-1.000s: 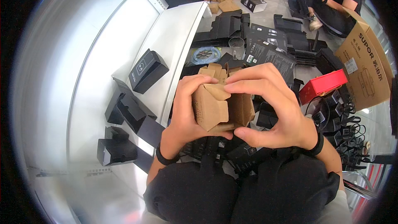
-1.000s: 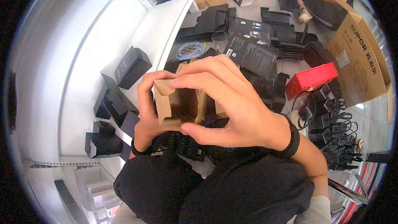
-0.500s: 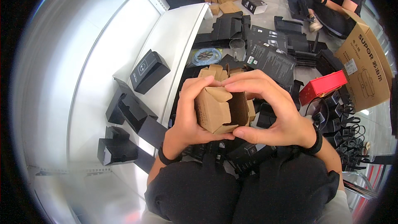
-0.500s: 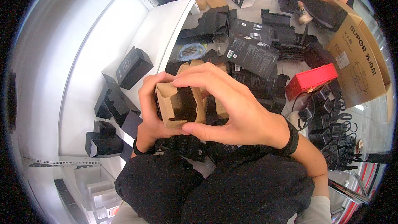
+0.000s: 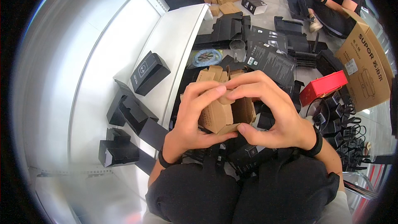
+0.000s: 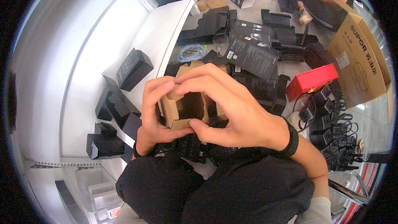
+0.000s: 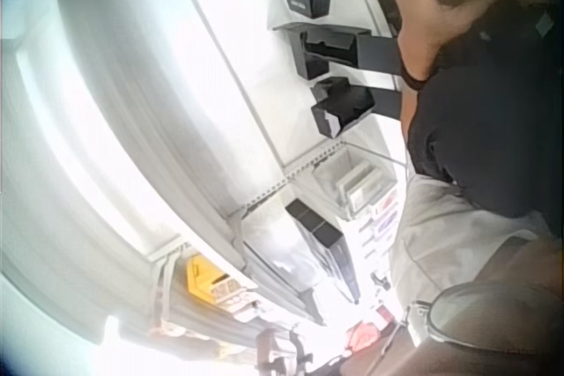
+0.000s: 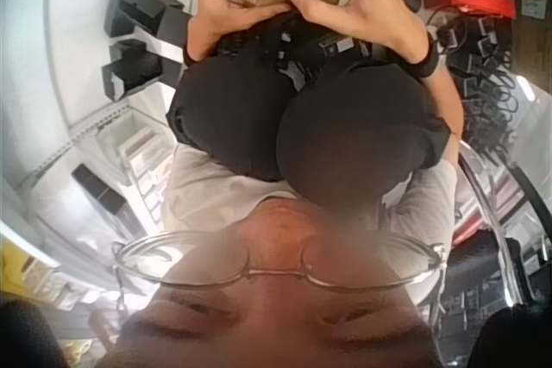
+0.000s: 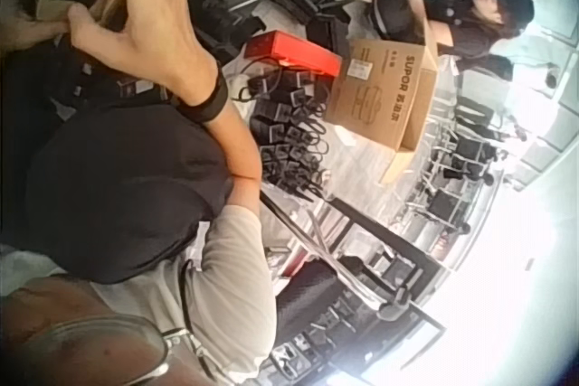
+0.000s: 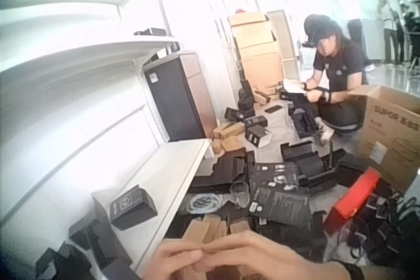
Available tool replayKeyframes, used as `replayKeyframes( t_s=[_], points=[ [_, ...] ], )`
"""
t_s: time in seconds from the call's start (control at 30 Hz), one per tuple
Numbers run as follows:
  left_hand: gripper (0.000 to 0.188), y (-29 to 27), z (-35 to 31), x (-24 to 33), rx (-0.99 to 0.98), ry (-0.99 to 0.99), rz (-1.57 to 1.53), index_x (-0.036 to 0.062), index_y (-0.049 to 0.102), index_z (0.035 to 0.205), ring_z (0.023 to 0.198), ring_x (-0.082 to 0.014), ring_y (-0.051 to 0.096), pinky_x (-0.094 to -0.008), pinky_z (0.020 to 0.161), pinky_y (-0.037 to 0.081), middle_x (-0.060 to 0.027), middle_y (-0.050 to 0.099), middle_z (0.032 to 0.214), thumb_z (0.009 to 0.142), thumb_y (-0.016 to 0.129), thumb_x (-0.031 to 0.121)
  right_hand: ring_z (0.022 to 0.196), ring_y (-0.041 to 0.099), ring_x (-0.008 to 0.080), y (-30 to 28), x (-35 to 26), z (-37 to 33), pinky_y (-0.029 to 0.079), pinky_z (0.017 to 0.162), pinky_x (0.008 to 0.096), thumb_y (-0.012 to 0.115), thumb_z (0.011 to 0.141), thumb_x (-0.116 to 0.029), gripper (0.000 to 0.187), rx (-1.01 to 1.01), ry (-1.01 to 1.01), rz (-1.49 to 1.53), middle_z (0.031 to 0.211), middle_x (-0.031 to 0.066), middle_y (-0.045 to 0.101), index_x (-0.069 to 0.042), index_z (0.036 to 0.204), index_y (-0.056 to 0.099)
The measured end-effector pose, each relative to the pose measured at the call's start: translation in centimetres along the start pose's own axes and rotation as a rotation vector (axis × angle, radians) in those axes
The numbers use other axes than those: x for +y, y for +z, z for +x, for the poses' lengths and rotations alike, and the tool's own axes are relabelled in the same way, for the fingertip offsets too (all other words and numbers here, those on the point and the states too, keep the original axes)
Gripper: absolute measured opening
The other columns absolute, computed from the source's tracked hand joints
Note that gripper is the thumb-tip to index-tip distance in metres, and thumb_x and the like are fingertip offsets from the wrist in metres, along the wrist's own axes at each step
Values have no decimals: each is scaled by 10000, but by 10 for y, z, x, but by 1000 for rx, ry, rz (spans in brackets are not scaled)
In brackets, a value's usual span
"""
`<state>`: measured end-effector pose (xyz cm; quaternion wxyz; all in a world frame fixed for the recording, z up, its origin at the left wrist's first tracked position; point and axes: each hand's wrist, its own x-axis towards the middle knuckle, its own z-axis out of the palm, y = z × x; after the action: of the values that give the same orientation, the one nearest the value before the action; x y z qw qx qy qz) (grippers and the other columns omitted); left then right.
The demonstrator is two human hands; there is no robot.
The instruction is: The person sits on the floor and assembles small cardboard boxes by hand. They fold the flaps and tuck the tabs to form the box structure, then place the finished boxes into a pile. The person handles several boxes sequentially, picking up flat pieces and folding them into rectangular containers.
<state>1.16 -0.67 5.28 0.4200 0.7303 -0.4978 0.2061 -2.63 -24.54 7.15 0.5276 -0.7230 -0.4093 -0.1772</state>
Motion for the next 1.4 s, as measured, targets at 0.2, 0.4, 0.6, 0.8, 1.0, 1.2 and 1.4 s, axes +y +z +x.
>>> replayKeyframes(
  t_s=[0.2,0.4,0.6,0.8,1.0,1.2,1.4],
  points=[
    [857,2,-3,-5,9,-8,-106,130,533,1351,1201,-340,604,-438,992,491,-193,578,1359,644,1014,195,1214,591,364,5,1,-3,484,1031,427,781,805,-40,530,28,67,59,1335,179,579,-36,1294,576],
    [818,10,-7,-13,69,33,-226,147,436,1256,1205,-354,614,-437,981,527,-253,550,1360,672,1010,141,1214,585,365,7,4,-4,487,1029,425,779,803,-31,528,19,60,64,1335,178,569,-35,1286,566],
    [817,8,-4,-10,56,29,-163,141,444,1256,1209,-356,614,-437,982,549,-229,491,1365,667,1010,134,1187,598,375,5,2,-2,507,1012,434,783,787,-28,557,15,10,-53,1331,167,559,-69,1311,602],
    [812,11,-7,-9,89,21,-130,120,480,1249,1198,-363,627,-446,997,561,-166,438,1328,643,1020,146,1198,601,373,7,5,-3,512,1012,445,785,789,-41,490,-11,15,-114,1316,147,560,-103,1258,656],
    [825,10,-4,-5,78,21,-67,101,509,1258,1188,-351,638,-438,995,561,-149,451,1316,621,1031,158,1216,595,366,6,7,-3,498,1031,447,792,790,-41,483,-11,10,-131,1315,141,560,-98,1251,658],
    [834,8,-10,-8,84,15,-10,114,534,1278,1225,-316,570,-411,1011,528,-154,488,1322,615,1034,198,1245,583,362,7,7,-3,480,1054,443,792,793,-38,487,-7,14,-99,1320,141,562,-93,1257,657],
    [863,8,-10,-7,69,15,-21,113,544,1326,1241,-307,551,-414,1037,507,-154,502,1337,620,1030,207,1252,580,365,6,6,-3,479,1054,441,793,798,-38,491,-13,25,-103,1339,146,564,-86,1265,648]
  ],
)
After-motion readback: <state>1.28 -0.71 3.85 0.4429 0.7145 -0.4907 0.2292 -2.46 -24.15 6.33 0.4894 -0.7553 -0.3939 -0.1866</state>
